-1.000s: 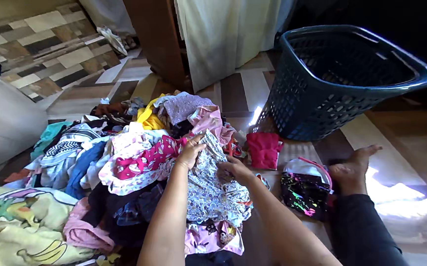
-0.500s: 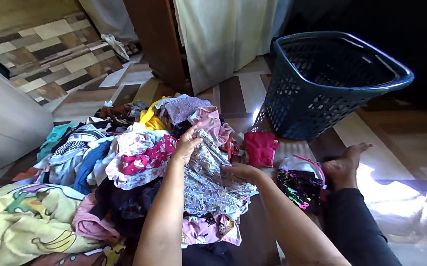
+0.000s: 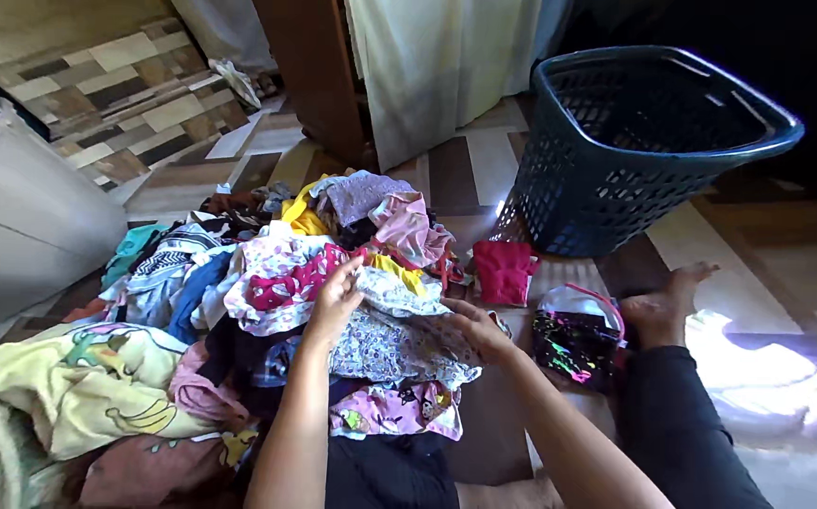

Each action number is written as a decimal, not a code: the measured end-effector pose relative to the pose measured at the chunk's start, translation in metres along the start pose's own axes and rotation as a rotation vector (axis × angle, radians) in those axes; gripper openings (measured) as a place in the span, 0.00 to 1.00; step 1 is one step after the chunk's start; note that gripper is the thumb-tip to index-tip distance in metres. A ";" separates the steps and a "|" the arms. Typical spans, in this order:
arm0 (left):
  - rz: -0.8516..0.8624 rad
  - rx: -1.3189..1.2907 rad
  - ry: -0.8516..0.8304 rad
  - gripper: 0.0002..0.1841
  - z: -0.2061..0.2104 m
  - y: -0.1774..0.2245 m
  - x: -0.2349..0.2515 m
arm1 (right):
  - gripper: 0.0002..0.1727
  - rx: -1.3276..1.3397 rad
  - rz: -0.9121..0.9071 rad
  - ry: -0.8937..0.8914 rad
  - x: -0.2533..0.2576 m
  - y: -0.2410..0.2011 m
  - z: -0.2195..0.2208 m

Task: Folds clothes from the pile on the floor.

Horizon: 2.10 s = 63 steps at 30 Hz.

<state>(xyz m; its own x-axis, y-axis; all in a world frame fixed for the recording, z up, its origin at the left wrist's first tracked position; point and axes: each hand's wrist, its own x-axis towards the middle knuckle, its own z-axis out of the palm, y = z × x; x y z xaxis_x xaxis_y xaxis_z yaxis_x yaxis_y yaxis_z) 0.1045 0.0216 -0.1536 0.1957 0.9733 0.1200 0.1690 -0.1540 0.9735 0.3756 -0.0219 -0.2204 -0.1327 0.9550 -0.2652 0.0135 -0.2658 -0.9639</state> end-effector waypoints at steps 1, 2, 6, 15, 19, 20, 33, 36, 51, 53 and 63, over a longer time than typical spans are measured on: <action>0.023 0.034 0.024 0.30 -0.005 -0.006 -0.019 | 0.27 -0.051 -0.058 -0.032 -0.007 0.002 0.001; 0.043 0.066 0.058 0.30 -0.008 -0.012 -0.038 | 0.28 -0.118 -0.120 -0.059 -0.012 0.007 0.003; 0.038 0.236 0.130 0.24 -0.011 -0.045 -0.103 | 0.33 -0.558 -0.258 -0.137 -0.030 0.030 0.010; 0.269 0.650 0.414 0.17 0.024 -0.025 -0.110 | 0.26 -0.623 -0.092 0.112 -0.039 0.019 0.034; 0.295 0.624 -0.016 0.18 0.070 -0.031 -0.092 | 0.33 -0.654 0.027 0.163 -0.018 0.012 0.034; 0.190 0.683 -0.134 0.22 0.075 -0.037 -0.089 | 0.39 -0.690 0.074 0.115 -0.012 0.015 0.033; -0.022 0.876 -0.356 0.63 0.082 -0.069 -0.087 | 0.24 -0.474 0.299 -0.293 -0.021 -0.016 0.028; 0.174 0.734 -0.105 0.55 0.089 -0.076 -0.097 | 0.26 -0.233 0.250 -0.298 -0.033 -0.036 0.034; -0.548 -0.542 0.467 0.28 0.081 -0.033 -0.100 | 0.37 -0.005 0.172 0.048 -0.031 -0.008 0.076; -0.582 -0.544 0.471 0.27 0.078 -0.030 -0.101 | 0.42 0.099 0.222 0.037 -0.031 0.001 0.086; -0.714 -0.644 0.478 0.21 0.064 -0.029 -0.120 | 0.05 0.357 0.108 0.183 -0.029 0.012 0.103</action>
<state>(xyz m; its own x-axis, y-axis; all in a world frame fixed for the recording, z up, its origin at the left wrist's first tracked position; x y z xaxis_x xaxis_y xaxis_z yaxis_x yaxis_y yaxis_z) 0.1378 -0.1017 -0.2084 -0.1682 0.7897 -0.5900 -0.4736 0.4602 0.7510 0.2780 -0.0661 -0.2225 0.0298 0.9182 -0.3949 -0.3308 -0.3638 -0.8707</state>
